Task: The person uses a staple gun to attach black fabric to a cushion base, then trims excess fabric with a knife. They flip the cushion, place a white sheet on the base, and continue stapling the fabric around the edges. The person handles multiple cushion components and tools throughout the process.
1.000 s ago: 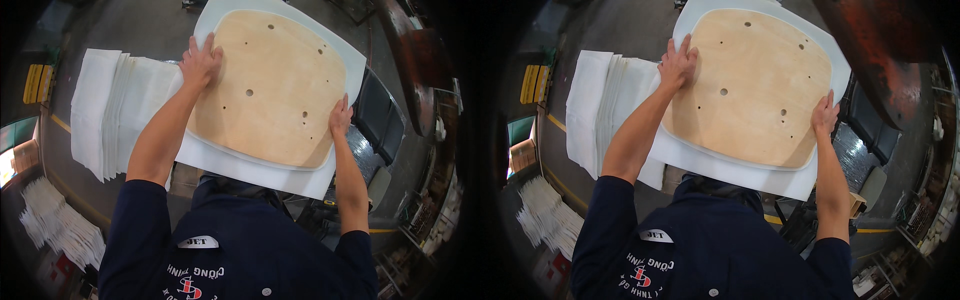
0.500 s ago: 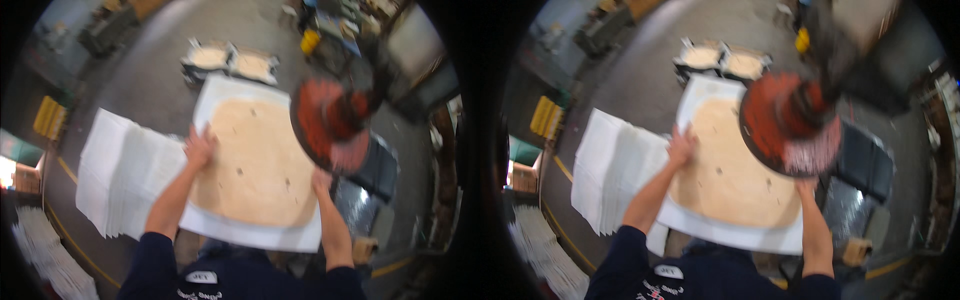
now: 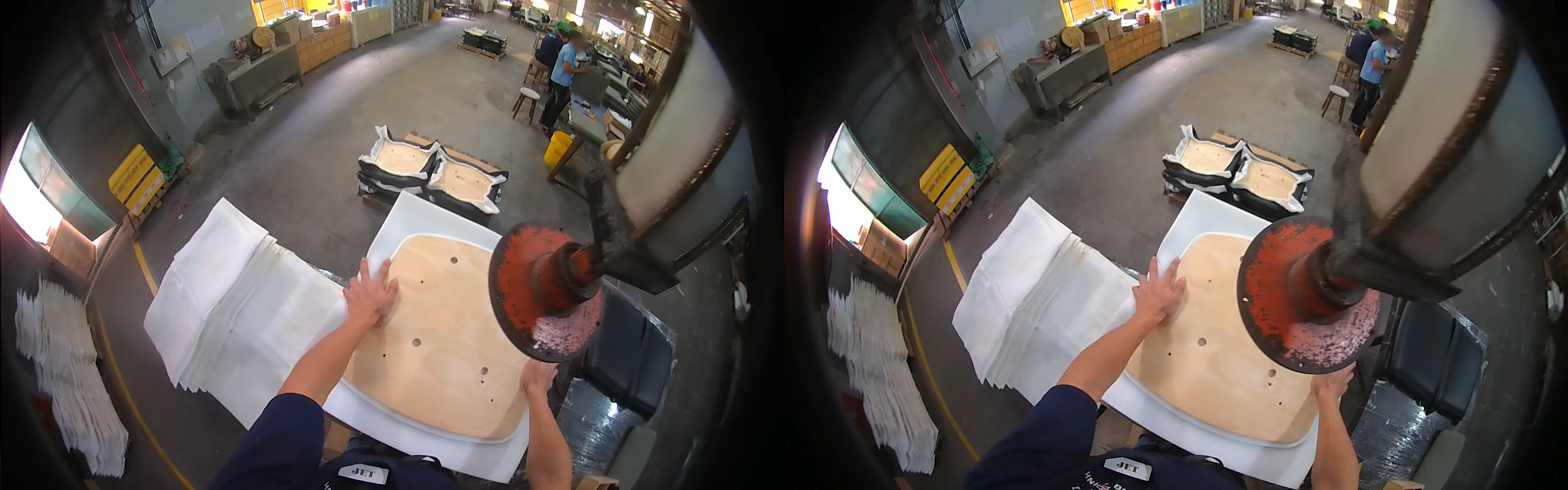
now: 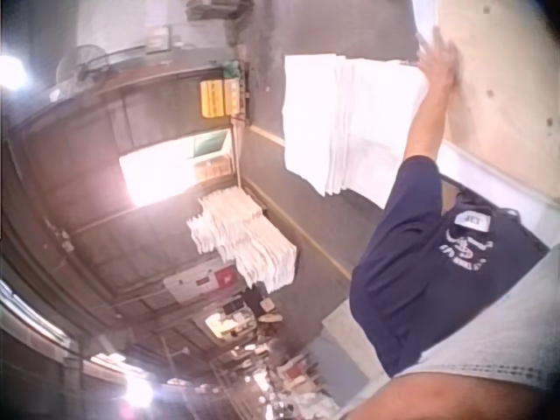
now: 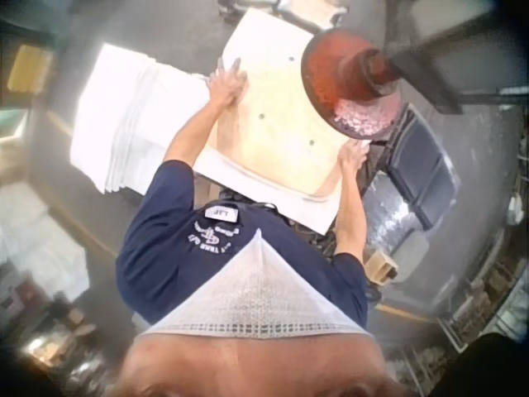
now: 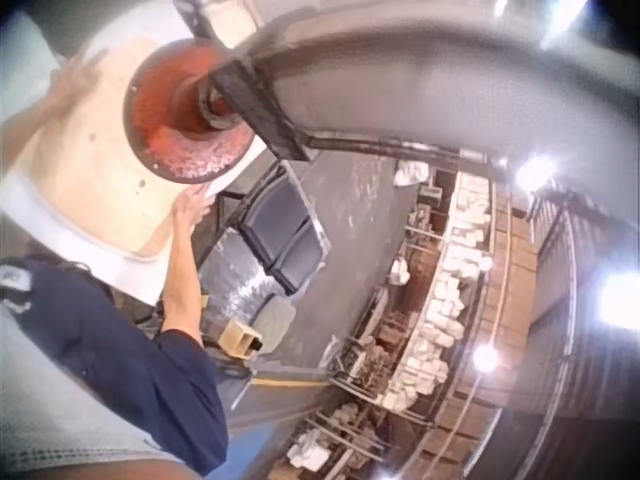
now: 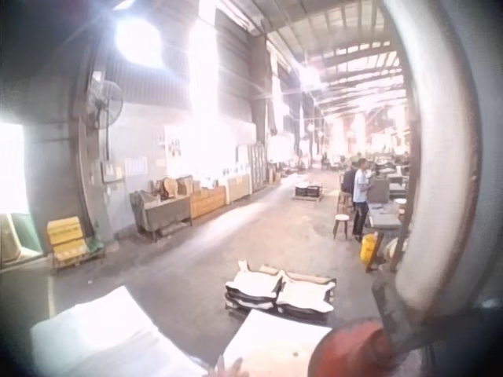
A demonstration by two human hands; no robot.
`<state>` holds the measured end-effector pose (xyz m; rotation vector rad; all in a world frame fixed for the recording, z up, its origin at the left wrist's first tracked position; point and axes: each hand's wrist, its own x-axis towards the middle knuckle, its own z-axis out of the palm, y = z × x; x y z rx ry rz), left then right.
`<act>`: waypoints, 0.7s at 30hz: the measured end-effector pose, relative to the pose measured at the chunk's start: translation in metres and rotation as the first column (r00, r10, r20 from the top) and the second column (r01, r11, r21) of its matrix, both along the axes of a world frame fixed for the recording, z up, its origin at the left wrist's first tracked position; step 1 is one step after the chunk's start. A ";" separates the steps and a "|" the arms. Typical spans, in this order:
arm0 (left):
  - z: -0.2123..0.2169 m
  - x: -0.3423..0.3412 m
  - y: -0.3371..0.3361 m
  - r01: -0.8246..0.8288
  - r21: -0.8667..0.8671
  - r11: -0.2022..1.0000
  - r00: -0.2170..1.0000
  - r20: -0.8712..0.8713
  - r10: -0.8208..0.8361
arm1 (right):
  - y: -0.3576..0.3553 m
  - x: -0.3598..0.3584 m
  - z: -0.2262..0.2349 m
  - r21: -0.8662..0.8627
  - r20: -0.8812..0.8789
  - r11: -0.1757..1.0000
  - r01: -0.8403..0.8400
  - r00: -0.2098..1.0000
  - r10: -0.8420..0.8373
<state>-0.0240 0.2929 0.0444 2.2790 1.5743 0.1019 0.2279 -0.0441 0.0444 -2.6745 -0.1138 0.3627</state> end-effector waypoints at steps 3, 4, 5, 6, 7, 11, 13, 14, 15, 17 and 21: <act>0.000 -0.001 -0.004 -0.001 -0.008 1.000 1.000 -0.028 0.001 | -0.001 0.005 0.001 -0.060 0.010 0.994 -0.091 0.996 0.092; 0.001 -0.002 -0.001 -0.012 -0.006 1.000 1.000 -0.023 0.012 | 0.001 0.006 0.003 -0.093 -0.023 0.990 -0.106 0.994 0.105; 0.000 -0.001 -0.001 -0.012 -0.012 1.000 1.000 -0.017 0.012 | 0.000 0.009 -0.005 -0.091 0.003 0.989 -0.115 0.993 0.116; -0.001 0.000 -0.002 -0.012 -0.024 1.000 1.000 -0.008 0.012 | -0.002 0.013 -0.014 -0.095 0.030 0.988 -0.123 0.992 0.126; -0.002 0.000 -0.004 -0.009 -0.032 0.999 1.000 -0.010 0.009 | -0.006 0.014 -0.021 -0.101 0.058 0.986 -0.130 0.989 0.136; -0.004 0.001 -0.003 -0.008 0.022 1.000 0.998 -0.057 0.009 | -0.002 0.012 -0.016 -0.111 0.037 0.988 -0.107 0.993 0.112; -0.010 -0.001 -0.002 -0.010 0.072 0.997 0.994 -0.109 0.018 | 0.001 0.009 -0.009 -0.100 0.033 0.987 -0.123 0.991 0.127; -0.009 0.002 -0.001 -0.013 0.091 0.996 0.992 -0.123 0.024 | 0.000 0.009 -0.008 -0.101 0.035 0.988 -0.116 0.992 0.120; -0.008 0.004 -0.001 -0.017 0.112 0.994 0.990 -0.137 0.032 | 0.000 0.009 -0.008 -0.102 0.037 0.989 -0.111 0.993 0.115; -0.002 0.003 -0.001 -0.021 -0.008 1.000 0.998 -0.064 0.020 | 0.001 0.007 -0.004 -0.092 0.035 0.990 -0.103 0.994 0.106; -0.004 -0.002 0.001 -0.008 -0.044 0.999 1.000 0.000 0.008 | 0.002 0.004 0.000 -0.057 0.035 0.993 -0.102 0.994 0.105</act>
